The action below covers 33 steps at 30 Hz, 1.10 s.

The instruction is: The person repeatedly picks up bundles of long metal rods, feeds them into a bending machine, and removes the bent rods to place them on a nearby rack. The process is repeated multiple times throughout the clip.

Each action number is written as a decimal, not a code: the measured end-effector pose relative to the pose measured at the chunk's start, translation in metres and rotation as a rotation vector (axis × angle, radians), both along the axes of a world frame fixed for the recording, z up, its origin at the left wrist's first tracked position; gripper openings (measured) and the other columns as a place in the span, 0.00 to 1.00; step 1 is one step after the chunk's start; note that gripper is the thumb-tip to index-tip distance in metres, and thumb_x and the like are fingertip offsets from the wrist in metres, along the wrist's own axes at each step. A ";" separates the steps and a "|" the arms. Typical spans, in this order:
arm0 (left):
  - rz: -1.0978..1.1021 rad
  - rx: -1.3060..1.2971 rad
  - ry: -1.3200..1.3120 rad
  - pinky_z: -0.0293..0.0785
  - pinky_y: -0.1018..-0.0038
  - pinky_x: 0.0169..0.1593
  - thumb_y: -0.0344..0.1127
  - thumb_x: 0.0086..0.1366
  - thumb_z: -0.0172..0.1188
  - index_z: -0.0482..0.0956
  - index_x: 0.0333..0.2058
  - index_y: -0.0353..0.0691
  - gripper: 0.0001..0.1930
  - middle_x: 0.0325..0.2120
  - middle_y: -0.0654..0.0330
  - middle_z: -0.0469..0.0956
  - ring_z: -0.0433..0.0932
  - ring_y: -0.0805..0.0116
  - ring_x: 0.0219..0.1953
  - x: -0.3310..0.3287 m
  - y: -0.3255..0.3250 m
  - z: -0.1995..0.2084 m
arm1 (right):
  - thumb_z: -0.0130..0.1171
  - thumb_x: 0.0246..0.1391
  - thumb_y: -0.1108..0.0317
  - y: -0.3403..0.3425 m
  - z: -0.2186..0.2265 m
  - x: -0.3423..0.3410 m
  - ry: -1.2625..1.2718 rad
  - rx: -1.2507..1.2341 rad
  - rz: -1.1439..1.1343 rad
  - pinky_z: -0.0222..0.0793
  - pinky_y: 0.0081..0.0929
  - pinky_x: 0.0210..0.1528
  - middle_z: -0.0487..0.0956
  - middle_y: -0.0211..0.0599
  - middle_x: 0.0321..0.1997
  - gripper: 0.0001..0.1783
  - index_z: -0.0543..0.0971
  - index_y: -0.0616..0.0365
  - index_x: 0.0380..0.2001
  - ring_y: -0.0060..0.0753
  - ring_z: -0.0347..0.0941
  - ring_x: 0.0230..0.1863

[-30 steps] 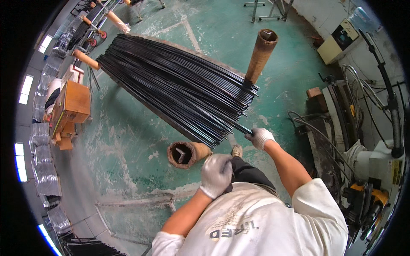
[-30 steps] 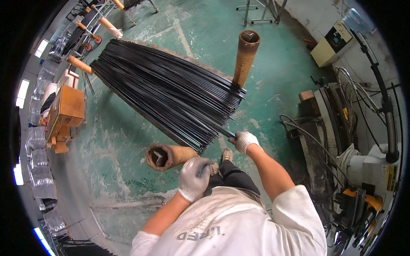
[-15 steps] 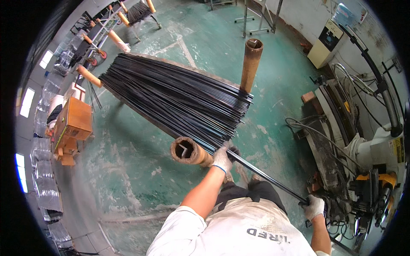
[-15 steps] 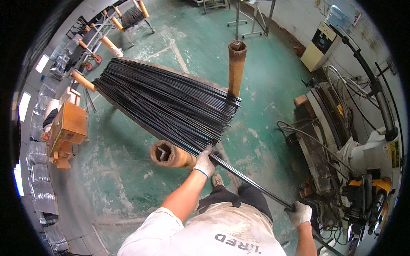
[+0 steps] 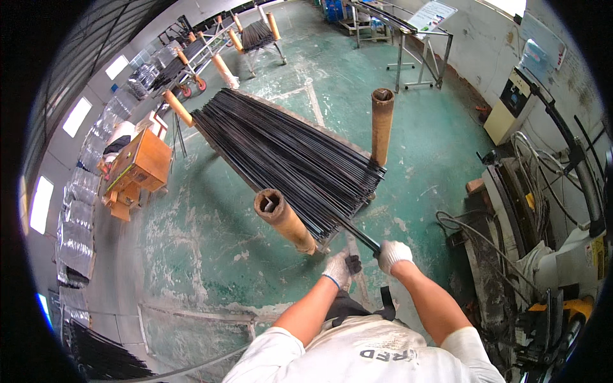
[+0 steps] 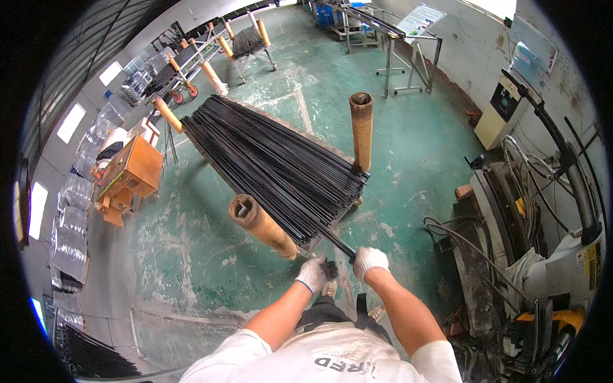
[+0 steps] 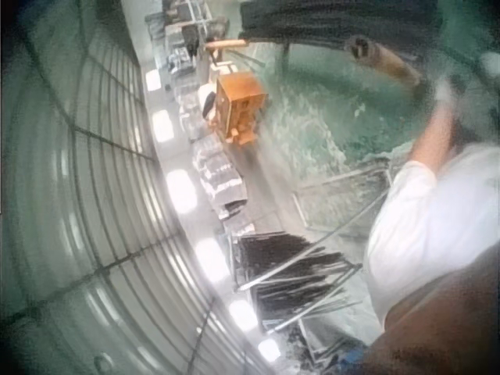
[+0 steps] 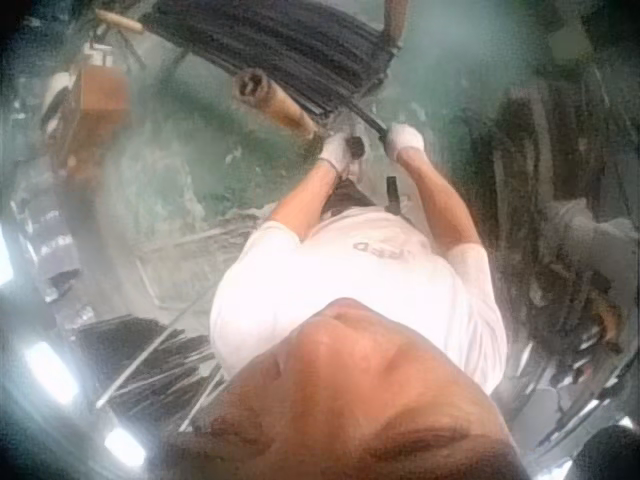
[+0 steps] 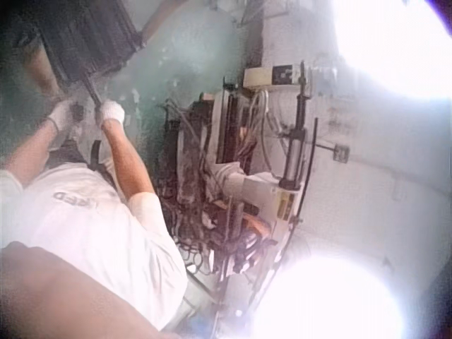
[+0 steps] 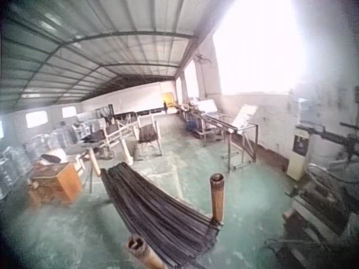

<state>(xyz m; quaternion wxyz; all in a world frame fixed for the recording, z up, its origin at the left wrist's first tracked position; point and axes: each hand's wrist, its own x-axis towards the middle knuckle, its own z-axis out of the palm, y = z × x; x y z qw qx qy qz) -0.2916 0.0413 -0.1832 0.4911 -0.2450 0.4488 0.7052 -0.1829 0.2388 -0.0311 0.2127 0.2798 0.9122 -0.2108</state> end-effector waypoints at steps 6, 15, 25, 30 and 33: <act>0.041 0.068 -0.070 0.79 0.38 0.60 0.47 0.84 0.56 0.74 0.58 0.37 0.18 0.47 0.48 0.84 0.83 0.41 0.52 -0.016 0.003 0.010 | 0.67 0.72 0.48 0.040 0.038 -0.019 0.090 0.105 -0.080 0.84 0.54 0.57 0.92 0.55 0.49 0.21 0.91 0.56 0.49 0.61 0.89 0.54; 0.136 0.352 -0.029 0.86 0.46 0.51 0.52 0.84 0.61 0.80 0.44 0.46 0.16 0.38 0.52 0.86 0.87 0.45 0.42 -0.103 0.052 0.047 | 0.66 0.73 0.49 0.038 0.036 0.104 -0.064 -0.233 -0.230 0.81 0.54 0.53 0.90 0.56 0.45 0.20 0.90 0.57 0.47 0.66 0.87 0.48; 0.166 -0.074 0.202 0.88 0.52 0.37 0.37 0.80 0.65 0.81 0.49 0.45 0.06 0.35 0.58 0.86 0.87 0.57 0.31 -0.081 0.044 0.004 | 0.67 0.76 0.63 0.024 -0.011 0.124 -0.091 -0.811 -0.630 0.80 0.32 0.29 0.86 0.35 0.30 0.13 0.87 0.65 0.45 0.29 0.82 0.27; 0.084 -0.060 0.114 0.83 0.56 0.43 0.34 0.78 0.67 0.81 0.57 0.45 0.13 0.40 0.60 0.84 0.85 0.60 0.38 -0.065 0.027 0.004 | 0.64 0.79 0.59 0.028 -0.038 0.113 -0.091 -0.996 -0.698 0.79 0.35 0.27 0.87 0.39 0.31 0.17 0.86 0.66 0.45 0.30 0.81 0.25; 0.118 0.101 -0.122 0.83 0.55 0.58 0.31 0.81 0.62 0.81 0.57 0.39 0.11 0.47 0.57 0.83 0.84 0.55 0.50 -0.066 0.029 -0.001 | 0.65 0.78 0.50 0.034 -0.101 0.112 -0.105 -1.051 -0.605 0.82 0.40 0.35 0.89 0.40 0.34 0.24 0.87 0.66 0.46 0.34 0.85 0.31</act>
